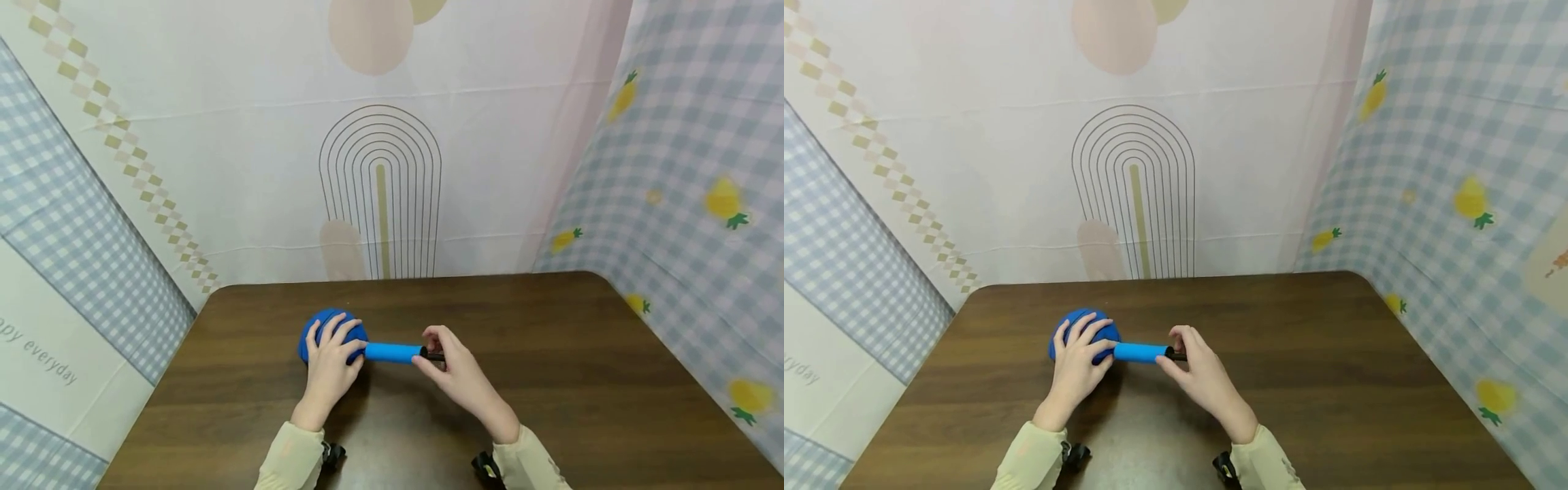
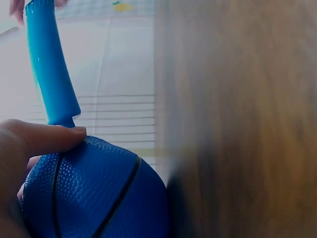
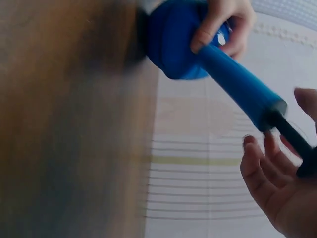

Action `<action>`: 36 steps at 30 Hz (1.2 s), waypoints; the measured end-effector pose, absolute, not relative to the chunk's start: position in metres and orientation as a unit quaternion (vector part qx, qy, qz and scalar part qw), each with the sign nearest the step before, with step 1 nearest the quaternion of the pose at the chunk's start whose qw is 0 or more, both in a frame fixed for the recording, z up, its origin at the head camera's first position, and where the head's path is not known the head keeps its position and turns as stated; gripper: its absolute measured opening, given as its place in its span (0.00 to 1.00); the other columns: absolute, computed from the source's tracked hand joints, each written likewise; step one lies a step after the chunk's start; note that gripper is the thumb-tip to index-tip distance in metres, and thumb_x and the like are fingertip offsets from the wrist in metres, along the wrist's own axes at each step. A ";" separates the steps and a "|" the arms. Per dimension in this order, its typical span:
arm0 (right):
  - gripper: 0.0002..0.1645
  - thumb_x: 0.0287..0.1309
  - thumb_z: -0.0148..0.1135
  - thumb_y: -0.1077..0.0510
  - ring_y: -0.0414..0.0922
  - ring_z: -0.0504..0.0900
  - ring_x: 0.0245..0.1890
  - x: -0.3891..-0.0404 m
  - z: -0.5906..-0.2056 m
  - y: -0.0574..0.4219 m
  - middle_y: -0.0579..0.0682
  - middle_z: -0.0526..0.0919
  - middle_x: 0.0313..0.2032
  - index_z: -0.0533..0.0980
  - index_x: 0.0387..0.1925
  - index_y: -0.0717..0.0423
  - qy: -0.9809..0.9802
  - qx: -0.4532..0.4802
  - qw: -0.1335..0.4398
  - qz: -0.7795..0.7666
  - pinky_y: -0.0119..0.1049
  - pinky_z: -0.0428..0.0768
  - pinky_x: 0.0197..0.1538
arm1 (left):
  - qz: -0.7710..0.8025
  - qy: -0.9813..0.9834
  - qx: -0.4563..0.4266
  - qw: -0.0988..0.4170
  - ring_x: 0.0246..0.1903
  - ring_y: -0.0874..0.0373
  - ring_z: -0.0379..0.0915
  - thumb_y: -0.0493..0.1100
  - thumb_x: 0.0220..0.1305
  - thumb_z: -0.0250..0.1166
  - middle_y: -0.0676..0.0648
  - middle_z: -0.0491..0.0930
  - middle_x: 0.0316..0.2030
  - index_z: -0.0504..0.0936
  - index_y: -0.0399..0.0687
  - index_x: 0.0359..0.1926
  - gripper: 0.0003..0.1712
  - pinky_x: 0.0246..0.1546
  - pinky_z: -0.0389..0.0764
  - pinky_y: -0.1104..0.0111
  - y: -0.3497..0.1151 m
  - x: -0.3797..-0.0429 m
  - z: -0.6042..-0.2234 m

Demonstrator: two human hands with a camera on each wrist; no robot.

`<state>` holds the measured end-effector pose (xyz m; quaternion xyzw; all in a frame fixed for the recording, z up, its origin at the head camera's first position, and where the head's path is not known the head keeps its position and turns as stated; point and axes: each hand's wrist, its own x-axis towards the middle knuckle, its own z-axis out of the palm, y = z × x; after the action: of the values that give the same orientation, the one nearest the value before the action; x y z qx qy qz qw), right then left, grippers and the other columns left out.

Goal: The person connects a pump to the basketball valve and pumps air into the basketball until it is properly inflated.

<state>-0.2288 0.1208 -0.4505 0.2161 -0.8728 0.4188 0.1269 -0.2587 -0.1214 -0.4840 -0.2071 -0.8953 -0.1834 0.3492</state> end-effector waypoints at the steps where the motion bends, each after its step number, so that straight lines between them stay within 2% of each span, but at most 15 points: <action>1: 0.23 0.58 0.68 0.55 0.40 0.74 0.38 -0.229 -0.453 0.119 0.47 0.73 0.39 0.69 0.51 0.52 -0.872 0.213 0.130 0.420 0.27 0.78 0.35 | -0.179 -0.895 -0.211 0.350 0.64 0.47 0.67 0.38 0.44 0.78 0.49 0.82 0.54 0.89 0.55 0.31 0.10 0.65 0.52 0.39 -0.120 -0.259 -0.484; 4: 0.30 0.51 0.74 0.56 0.43 0.77 0.43 -0.230 -0.461 0.113 0.52 0.76 0.45 0.70 0.53 0.53 -0.871 0.215 0.149 0.415 0.31 0.82 0.39 | -0.172 -0.893 -0.222 0.351 0.63 0.47 0.67 0.38 0.44 0.78 0.50 0.82 0.54 0.89 0.55 0.30 0.10 0.65 0.52 0.39 -0.117 -0.258 -0.484; 7: 0.29 0.48 0.75 0.57 0.43 0.80 0.43 -0.229 -0.466 0.109 0.51 0.80 0.46 0.73 0.52 0.54 -0.874 0.225 0.171 0.395 0.35 0.83 0.43 | -0.167 -0.894 -0.225 0.349 0.64 0.48 0.67 0.38 0.44 0.78 0.50 0.81 0.54 0.89 0.55 0.30 0.10 0.66 0.52 0.39 -0.116 -0.258 -0.484; 13: 0.20 0.50 0.74 0.56 0.36 0.79 0.31 -0.227 -0.470 0.107 0.47 0.86 0.37 0.80 0.46 0.52 -0.870 0.255 0.200 0.373 0.30 0.79 0.36 | -0.175 -0.906 -0.192 0.335 0.65 0.49 0.66 0.39 0.45 0.78 0.52 0.81 0.54 0.89 0.58 0.31 0.11 0.67 0.52 0.41 -0.118 -0.257 -0.482; 21: 0.16 0.51 0.74 0.56 0.31 0.71 0.23 -0.227 -0.463 0.110 0.44 0.86 0.31 0.82 0.43 0.53 -0.861 0.291 0.215 0.357 0.23 0.72 0.29 | -0.196 -0.910 -0.190 0.313 0.65 0.50 0.66 0.41 0.46 0.78 0.53 0.81 0.54 0.90 0.58 0.30 0.09 0.69 0.51 0.42 -0.122 -0.256 -0.478; 36: 0.18 0.49 0.75 0.55 0.27 0.66 0.18 -0.222 -0.446 0.114 0.46 0.86 0.27 0.82 0.42 0.57 -0.866 0.345 0.243 0.268 0.19 0.66 0.24 | -0.204 -0.905 -0.188 0.323 0.65 0.50 0.66 0.41 0.45 0.78 0.54 0.82 0.53 0.89 0.59 0.29 0.09 0.68 0.52 0.41 -0.118 -0.257 -0.480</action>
<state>-0.2218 0.1136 -0.4464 0.3449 -0.8659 0.2685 0.2432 -0.2569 -0.1176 -0.4803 -0.1881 -0.9046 -0.2043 0.3235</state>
